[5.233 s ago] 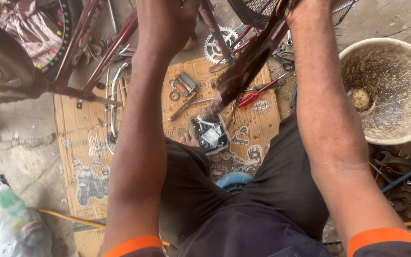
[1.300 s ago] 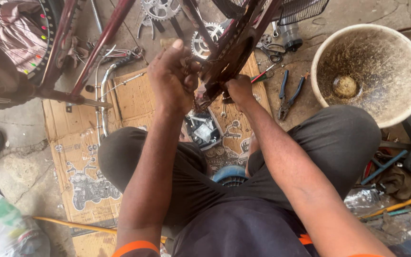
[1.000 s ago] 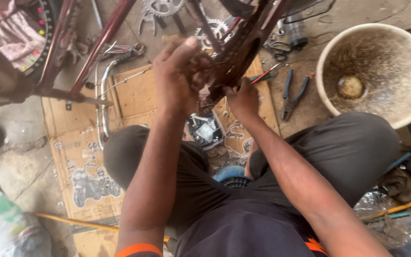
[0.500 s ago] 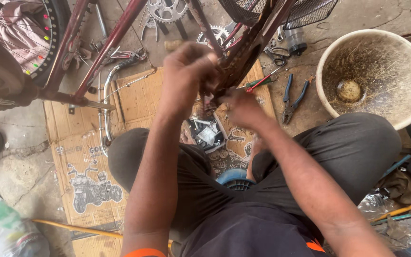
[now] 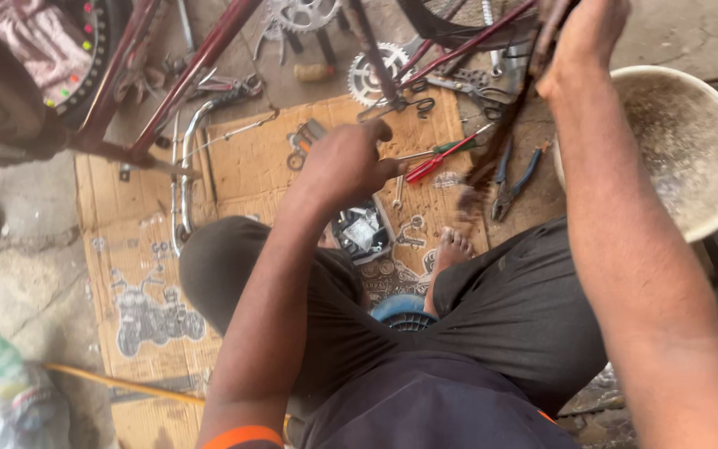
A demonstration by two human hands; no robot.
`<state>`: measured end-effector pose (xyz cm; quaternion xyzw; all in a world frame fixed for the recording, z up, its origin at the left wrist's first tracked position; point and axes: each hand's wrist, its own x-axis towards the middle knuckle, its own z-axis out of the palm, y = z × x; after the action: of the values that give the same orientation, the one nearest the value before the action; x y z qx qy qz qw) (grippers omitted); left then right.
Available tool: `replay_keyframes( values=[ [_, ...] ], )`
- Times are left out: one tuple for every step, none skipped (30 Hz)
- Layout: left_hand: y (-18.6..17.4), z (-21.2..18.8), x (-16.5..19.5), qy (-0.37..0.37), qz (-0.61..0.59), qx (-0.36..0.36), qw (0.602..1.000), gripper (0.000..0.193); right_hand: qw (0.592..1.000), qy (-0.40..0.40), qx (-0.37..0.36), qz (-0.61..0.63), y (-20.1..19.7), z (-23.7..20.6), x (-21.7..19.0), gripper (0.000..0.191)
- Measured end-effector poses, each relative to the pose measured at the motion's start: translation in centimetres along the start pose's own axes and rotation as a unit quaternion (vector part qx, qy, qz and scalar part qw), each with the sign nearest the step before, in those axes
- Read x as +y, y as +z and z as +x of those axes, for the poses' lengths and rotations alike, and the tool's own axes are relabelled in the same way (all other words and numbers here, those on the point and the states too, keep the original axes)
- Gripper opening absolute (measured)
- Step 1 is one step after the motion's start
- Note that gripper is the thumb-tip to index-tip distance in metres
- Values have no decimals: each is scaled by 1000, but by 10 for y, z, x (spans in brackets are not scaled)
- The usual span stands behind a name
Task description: The person uses a wrench to loosen a bolt on the bicycle crankset and removes the chain. They then use a screwdriver to remove a bolt from the rear rack and detach the rack from the frame.
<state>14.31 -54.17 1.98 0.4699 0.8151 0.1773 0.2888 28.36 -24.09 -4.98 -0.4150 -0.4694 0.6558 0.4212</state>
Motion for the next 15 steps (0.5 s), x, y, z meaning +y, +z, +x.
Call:
replay_keyframes(
  values=[
    [-1, 1, -2, -8, -2, -3, 1000, 53, 1000, 1, 6, -8, 0, 0, 3, 44],
    [-3, 3, -5, -1, 2, 19, 1000, 52, 1000, 1, 14, -16, -1, 0, 6, 49],
    [-5, 4, -6, 6, 6, 37, 999, 51, 999, 2, 25, -23, -4, 1, 10, 56],
    [-7, 4, -7, 14, 10, 55, 998, 50, 999, 3, 36, -32, -6, 3, 13, 63],
    [-9, 5, -7, 13, 10, 62, 998, 49, 998, 2, 46, -40, -9, 7, 16, 72],
    [-11, 5, -7, 13, 9, 71, 997, 48, 997, -11, 62, -40, -11, 10, 19, 75],
    [-13, 5, -7, 12, 9, 80, 997, 47, 996, -23, 77, -38, -12, 15, 21, 79],
    [-13, 5, -5, 12, -17, 72, 997, 46, 994, -33, 95, -39, -13, 18, 24, 84],
    [-12, 6, -3, 13, -43, 65, 997, 44, 995, -37, 97, -15, -14, 20, 27, 82],
    [-13, 8, -2, 16, -67, 61, 996, 43, 994, -44, 96, 11, -15, 24, 28, 81],
    [-12, 10, -2, 26, -55, 69, 996, 43, 993, -51, 96, 38, -14, 27, 29, 79],
    [-11, 11, -3, 33, -44, 74, 996, 42, 992, -61, 22, 109, -13, 29, 31, 74],
    [-10, 12, -5, 41, -32, 80, 995, 42, 992, -63, 26, 105, -11, 32, 32, 74],
    [-10, 15, -9, 52, -48, 98, 993, 39, 992, -64, 27, 107, -7, 35, 34, 73],
    [-9, 16, -13, 61, -65, 112, 990, 37, 992, -64, 23, 110, -2, 37, 36, 73]
  ],
)
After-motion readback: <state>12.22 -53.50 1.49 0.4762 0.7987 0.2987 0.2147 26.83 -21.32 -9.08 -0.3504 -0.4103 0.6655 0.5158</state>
